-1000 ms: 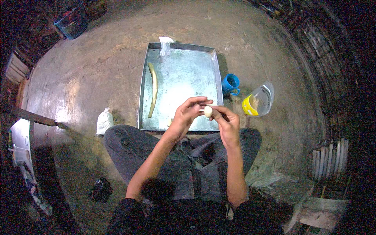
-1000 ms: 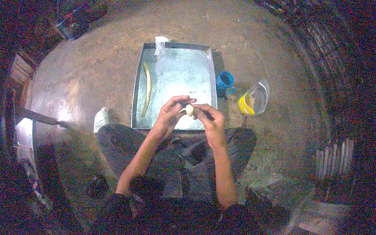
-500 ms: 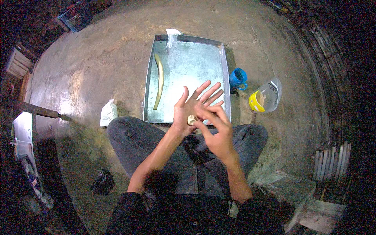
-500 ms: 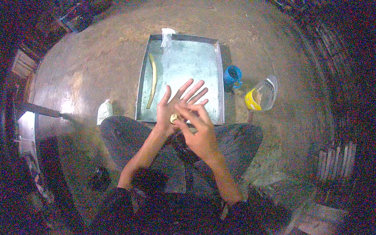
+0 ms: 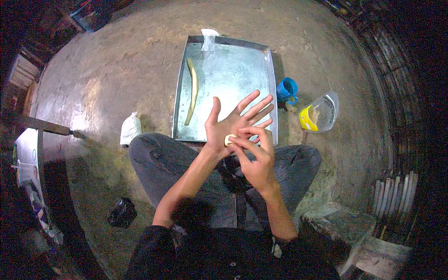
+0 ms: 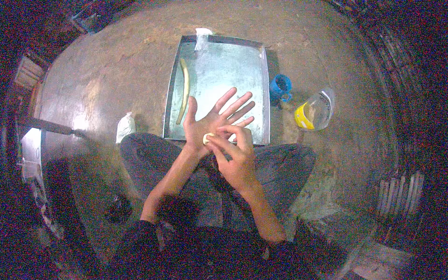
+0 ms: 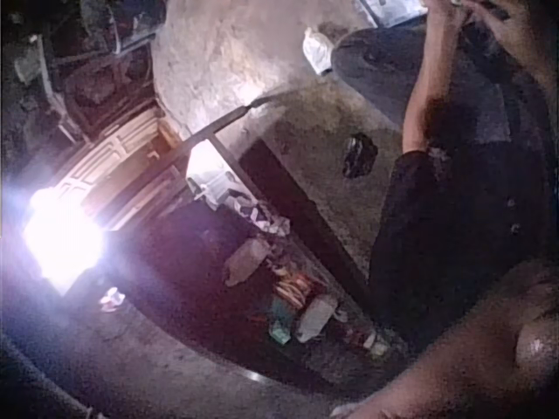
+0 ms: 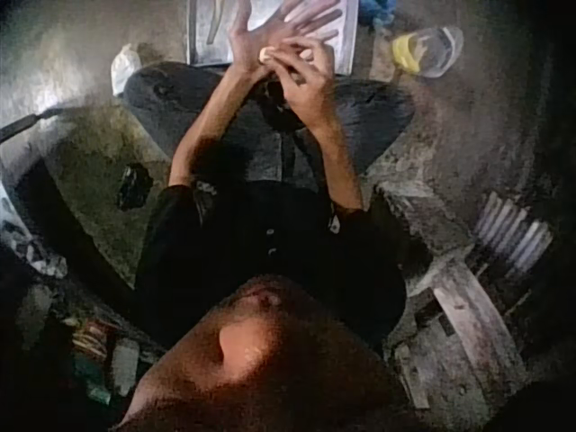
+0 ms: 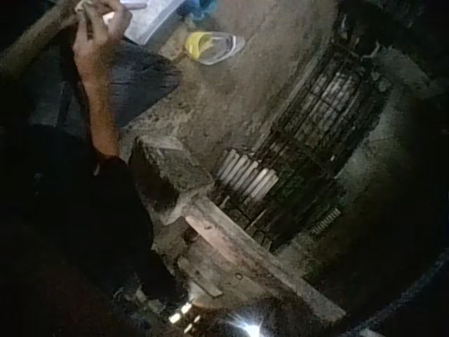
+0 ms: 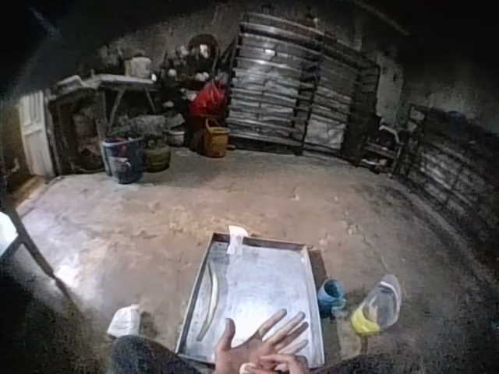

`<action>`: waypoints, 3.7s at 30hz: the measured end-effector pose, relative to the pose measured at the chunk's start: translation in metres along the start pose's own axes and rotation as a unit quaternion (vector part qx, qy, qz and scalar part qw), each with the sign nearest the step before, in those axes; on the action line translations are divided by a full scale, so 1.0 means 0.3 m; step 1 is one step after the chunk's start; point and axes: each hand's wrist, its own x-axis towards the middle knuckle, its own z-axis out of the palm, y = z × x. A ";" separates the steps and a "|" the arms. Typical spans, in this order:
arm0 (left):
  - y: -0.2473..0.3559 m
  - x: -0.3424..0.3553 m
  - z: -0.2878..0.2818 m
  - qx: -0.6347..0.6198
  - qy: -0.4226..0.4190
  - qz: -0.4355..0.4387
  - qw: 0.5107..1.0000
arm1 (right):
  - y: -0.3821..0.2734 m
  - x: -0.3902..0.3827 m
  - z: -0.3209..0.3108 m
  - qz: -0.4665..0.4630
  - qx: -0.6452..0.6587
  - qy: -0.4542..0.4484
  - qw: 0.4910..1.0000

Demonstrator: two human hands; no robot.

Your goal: The person shapes pieces of dough by hand on a metal tray, pinching portions from a long dough roll and rolling them into small balls. They then flatten the dough balls into discs and place them at the edge of the tray.

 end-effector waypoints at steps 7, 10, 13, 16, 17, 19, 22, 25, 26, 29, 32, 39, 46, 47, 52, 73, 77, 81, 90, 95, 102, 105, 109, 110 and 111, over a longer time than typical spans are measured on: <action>-0.010 0.004 -0.007 -0.009 0.021 0.012 1.000 | 0.010 -0.011 0.013 0.030 0.055 0.019 0.998; -0.010 0.001 -0.008 -0.003 0.025 0.021 0.999 | -0.016 -0.004 0.014 0.052 0.061 0.027 0.996; -0.012 0.002 -0.003 0.001 0.024 0.018 1.000 | 0.007 -0.016 0.013 0.022 0.028 0.009 0.999; -0.010 0.000 -0.007 0.003 0.013 0.016 1.000 | 0.026 -0.023 0.018 -0.013 0.015 0.007 1.000; -0.010 0.000 -0.011 -0.002 0.010 0.016 1.000 | 0.028 -0.022 0.018 -0.023 0.014 0.002 1.000; -0.010 -0.002 -0.017 -0.007 0.008 0.018 1.000 | 0.031 -0.025 0.021 -0.029 0.012 0.003 1.000; -0.012 0.002 -0.011 -0.010 0.007 0.018 1.000 | 0.019 -0.029 0.022 -0.005 0.023 0.025 0.999; -0.009 0.002 -0.014 -0.004 0.006 0.022 1.000 | -0.001 -0.023 0.022 0.002 0.038 0.026 0.999; -0.008 0.002 -0.015 0.004 0.004 0.023 1.000 | 0.008 -0.020 0.020 -0.022 0.020 0.013 0.999; -0.011 -0.001 -0.017 0.007 0.006 0.014 1.000 | 0.046 -0.032 0.014 -0.053 0.001 -0.006 0.999; -0.009 -0.004 -0.021 0.004 -0.002 0.010 1.000 | 0.060 -0.041 0.020 -0.058 0.015 -0.007 0.998; -0.012 -0.007 -0.011 0.028 0.005 0.009 1.000 | 0.016 -0.033 0.023 0.020 0.062 0.037 0.997; -0.021 -0.002 -0.011 0.017 0.008 0.004 1.000 | 0.062 -0.056 0.015 -0.025 0.026 0.012 0.999; -0.018 -0.004 -0.007 0.022 0.008 0.006 1.000 | 0.055 -0.055 0.017 -0.016 0.034 0.018 0.999; -0.015 -0.008 -0.010 0.021 0.009 0.007 1.000 | 0.072 -0.063 0.027 -0.048 -0.002 0.017 0.999; -0.022 -0.002 -0.049 -0.058 0.029 0.039 0.997 | 0.053 -0.070 0.072 -0.083 -0.125 -0.072 0.986; -0.004 0.003 -0.049 -0.096 0.015 0.047 0.994 | 0.039 -0.048 0.068 -0.084 -0.146 -0.108 0.980; 0.027 0.007 -0.012 -0.086 0.020 0.063 0.994 | 0.011 -0.051 0.063 -0.052 -0.118 -0.122 0.984; 0.022 -0.002 -0.011 -0.069 0.013 0.048 0.996 | -0.022 -0.125 0.087 0.005 -0.115 -0.098 0.988; 0.026 -0.005 -0.016 -0.028 0.024 0.045 0.998 | -0.029 -0.107 0.093 0.001 -0.158 -0.089 0.983; 0.048 -0.001 -0.014 -0.107 0.014 0.079 0.991 | -0.002 -0.078 0.077 -0.019 -0.120 -0.110 0.986; 0.048 0.004 -0.007 -0.083 0.031 0.076 0.993 | 0.005 -0.095 0.087 -0.006 -0.131 -0.084 0.988; 0.041 0.000 -0.017 -0.032 0.031 0.061 0.997 | -0.002 -0.104 0.091 0.011 -0.176 -0.103 0.979; 0.036 -0.004 -0.022 -0.030 0.028 0.056 0.998 | -0.008 -0.104 0.091 0.011 -0.187 -0.110 0.976; 0.033 -0.008 -0.031 -0.038 0.028 0.052 0.998 | -0.014 -0.104 0.088 0.010 -0.198 -0.118 0.973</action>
